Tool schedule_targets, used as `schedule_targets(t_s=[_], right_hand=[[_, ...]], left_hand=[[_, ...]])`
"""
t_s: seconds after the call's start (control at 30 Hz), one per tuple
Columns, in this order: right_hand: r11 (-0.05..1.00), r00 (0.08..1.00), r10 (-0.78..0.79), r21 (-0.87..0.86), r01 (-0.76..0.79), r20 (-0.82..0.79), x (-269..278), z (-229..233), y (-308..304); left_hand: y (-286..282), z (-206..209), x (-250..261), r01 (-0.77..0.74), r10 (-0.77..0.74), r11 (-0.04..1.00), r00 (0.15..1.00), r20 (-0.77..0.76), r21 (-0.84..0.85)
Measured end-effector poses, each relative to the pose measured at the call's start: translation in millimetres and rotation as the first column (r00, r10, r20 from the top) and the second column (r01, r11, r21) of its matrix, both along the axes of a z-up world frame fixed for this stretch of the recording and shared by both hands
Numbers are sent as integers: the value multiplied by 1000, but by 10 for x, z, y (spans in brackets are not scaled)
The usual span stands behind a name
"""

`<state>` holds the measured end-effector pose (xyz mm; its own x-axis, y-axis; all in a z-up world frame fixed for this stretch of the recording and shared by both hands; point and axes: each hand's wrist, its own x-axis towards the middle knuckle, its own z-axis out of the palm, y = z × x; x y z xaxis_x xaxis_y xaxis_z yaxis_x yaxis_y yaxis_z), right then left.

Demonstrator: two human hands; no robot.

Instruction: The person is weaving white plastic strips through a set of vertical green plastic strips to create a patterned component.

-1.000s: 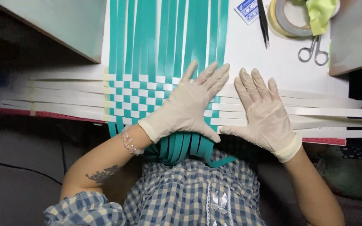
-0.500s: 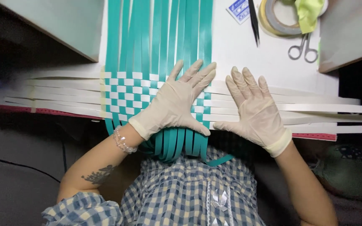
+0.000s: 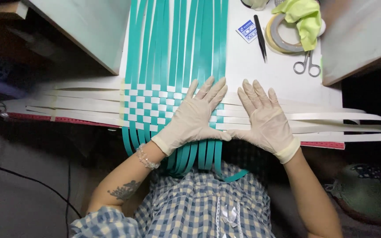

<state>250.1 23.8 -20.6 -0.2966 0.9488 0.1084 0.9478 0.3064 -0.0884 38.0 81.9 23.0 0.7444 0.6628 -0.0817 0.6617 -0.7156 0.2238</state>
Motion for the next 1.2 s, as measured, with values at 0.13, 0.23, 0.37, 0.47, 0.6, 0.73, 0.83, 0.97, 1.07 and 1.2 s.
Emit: schedule_targets(t_s=[0.13,0.23,0.37,0.47,0.6,0.73,0.83,0.97,1.07,1.2], right_hand=[[998,998,-21,-65,17,-52,1,170,-31],[1000,813,2,-7,-8,-582,39,415,-150],[907,503,87,277,316,-860,55,645,-446],[786,502,197,442,433,-842,123,663,-683],[746,537,201,483,459,-819,67,316,-981],[922,502,116,281,267,-857,-180,226,-1136],[918,357,2,143,371,-934,-490,250,-1102],[888,81,-101,-53,456,-992,-607,156,-1149],[885,-104,-160,-189,426,-982,-600,47,-1195],[880,-290,-268,-355,314,-919,-590,13,-1186]], left_hand=[[1,-21,-12,4,-4,1000,1000,14,4],[10,-17,-27,3,-2,1000,999,49,-18],[13,-108,-51,35,-35,994,999,-5,105],[34,-150,-55,78,-62,969,995,-73,234],[30,-133,-63,68,-60,977,997,-42,204],[39,-116,-60,73,-53,975,994,-99,210],[40,-91,-75,67,-57,979,997,-55,192],[51,-52,-105,36,-33,986,999,-18,160],[66,-80,-128,85,-83,985,996,-16,153],[80,-118,-116,130,-129,982,992,-13,139]])
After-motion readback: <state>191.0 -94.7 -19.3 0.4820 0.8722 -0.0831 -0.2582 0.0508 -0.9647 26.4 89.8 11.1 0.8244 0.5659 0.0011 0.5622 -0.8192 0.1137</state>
